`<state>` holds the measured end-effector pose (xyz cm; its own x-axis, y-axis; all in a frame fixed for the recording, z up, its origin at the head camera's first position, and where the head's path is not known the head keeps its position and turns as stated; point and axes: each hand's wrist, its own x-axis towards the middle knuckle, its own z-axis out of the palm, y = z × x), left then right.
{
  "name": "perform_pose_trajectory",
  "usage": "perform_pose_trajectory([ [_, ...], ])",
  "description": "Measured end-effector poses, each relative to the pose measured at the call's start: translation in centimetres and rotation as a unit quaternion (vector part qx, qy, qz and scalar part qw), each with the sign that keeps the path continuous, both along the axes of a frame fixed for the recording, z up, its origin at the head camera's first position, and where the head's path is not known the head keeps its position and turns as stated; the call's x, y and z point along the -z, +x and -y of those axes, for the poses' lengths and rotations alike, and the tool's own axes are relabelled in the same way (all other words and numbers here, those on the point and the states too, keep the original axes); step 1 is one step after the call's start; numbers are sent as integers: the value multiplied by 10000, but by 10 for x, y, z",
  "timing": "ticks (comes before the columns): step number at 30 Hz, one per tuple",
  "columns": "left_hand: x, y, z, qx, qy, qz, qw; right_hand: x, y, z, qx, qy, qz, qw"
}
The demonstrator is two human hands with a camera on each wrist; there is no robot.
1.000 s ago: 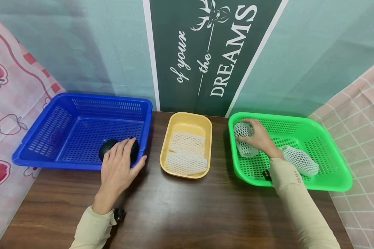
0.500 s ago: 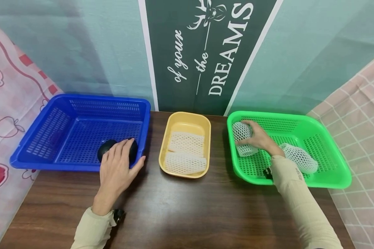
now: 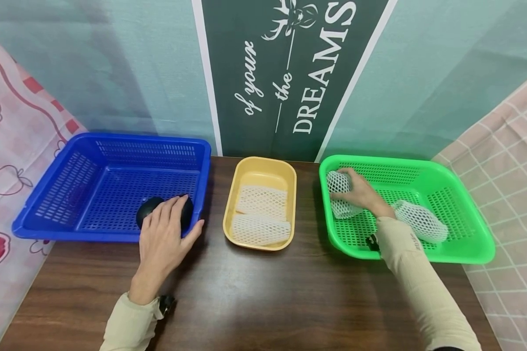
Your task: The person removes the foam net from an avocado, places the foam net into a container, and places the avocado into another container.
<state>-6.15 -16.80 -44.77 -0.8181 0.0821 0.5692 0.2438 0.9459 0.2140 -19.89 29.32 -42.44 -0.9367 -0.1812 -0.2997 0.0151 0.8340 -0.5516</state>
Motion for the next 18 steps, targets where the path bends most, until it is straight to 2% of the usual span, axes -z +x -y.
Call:
perform_pose_trajectory([
  [7,0,0,0,-7,8,34,10000,-2,3,4,148,30,173,9997],
  [13,0,0,0,-25,19,41,10000,-4,3,6,137,109,79,9998],
  [18,0,0,0,-39,17,48,10000,-5,2,7,123,371,-35,9992],
])
